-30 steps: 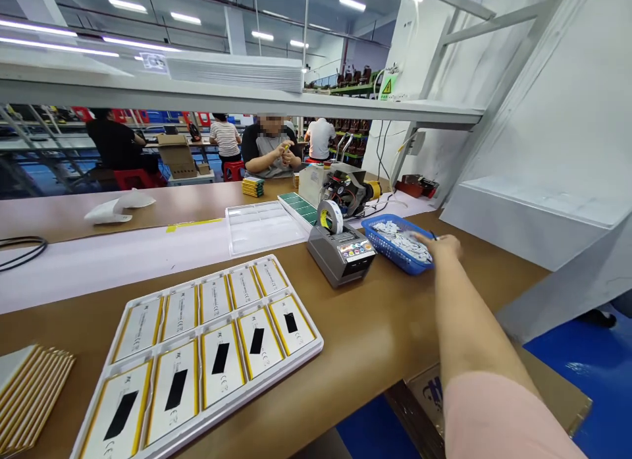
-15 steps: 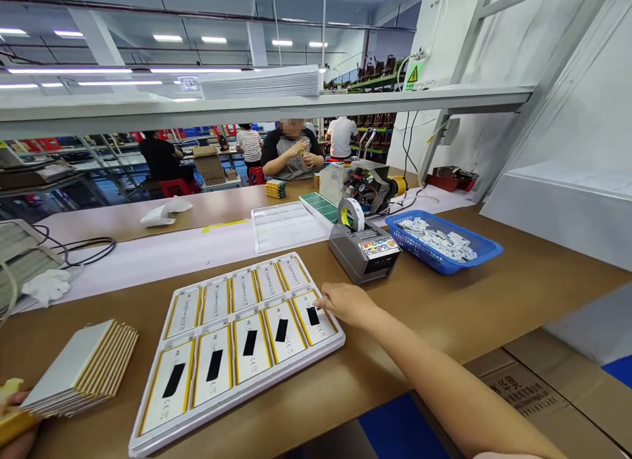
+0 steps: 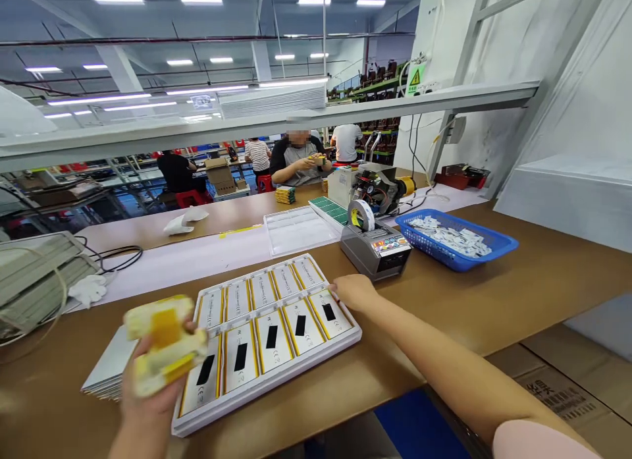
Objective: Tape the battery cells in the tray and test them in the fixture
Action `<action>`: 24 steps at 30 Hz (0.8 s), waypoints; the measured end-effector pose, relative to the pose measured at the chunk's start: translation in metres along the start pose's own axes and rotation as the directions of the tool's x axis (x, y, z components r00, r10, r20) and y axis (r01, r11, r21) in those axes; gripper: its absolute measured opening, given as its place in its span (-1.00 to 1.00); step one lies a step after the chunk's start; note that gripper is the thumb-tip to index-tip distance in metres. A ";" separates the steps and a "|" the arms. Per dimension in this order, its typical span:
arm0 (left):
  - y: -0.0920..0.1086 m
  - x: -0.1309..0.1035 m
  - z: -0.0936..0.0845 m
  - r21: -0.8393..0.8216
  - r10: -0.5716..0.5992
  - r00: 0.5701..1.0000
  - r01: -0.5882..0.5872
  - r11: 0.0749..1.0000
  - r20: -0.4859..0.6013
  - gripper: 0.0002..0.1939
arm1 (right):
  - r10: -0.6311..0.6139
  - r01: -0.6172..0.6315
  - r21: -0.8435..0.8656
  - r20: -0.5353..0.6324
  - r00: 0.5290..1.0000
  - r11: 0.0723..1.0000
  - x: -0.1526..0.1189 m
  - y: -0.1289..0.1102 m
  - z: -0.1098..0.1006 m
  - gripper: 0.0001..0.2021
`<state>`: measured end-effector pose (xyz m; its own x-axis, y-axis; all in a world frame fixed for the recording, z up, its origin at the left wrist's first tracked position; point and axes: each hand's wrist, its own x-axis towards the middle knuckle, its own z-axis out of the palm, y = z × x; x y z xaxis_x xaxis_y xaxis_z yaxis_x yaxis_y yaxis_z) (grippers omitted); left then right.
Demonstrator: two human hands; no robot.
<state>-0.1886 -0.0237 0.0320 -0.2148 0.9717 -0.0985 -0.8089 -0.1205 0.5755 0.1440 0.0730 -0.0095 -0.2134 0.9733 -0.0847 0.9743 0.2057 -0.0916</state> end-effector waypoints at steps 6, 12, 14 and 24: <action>-0.066 0.027 0.046 0.030 -0.364 0.916 0.364 0.931 0.167 -0.61 | -0.122 0.009 0.474 0.210 0.970 0.881 0.011 0.005 0.001 -0.63; -0.085 0.048 0.052 0.080 -0.480 0.841 0.476 0.876 0.248 -0.50 | -0.169 0.016 0.600 0.199 0.965 0.800 0.016 -0.007 -0.021 -0.79; -0.090 0.050 0.051 0.093 -0.505 0.828 0.499 0.862 0.244 -0.49 | -0.216 0.094 0.728 0.076 0.973 0.679 0.022 -0.025 -0.031 -0.77; -0.088 0.068 0.041 0.046 -0.412 0.833 0.426 0.903 0.370 -0.48 | -0.034 0.050 0.159 -0.104 0.994 0.986 0.068 -0.056 -0.051 -0.70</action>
<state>-0.1092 0.0618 0.0078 0.3568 0.9340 -0.0184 -0.7970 0.3147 0.5155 0.0783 0.1325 0.0405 -0.2376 0.9711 0.0219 0.9387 0.2353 -0.2519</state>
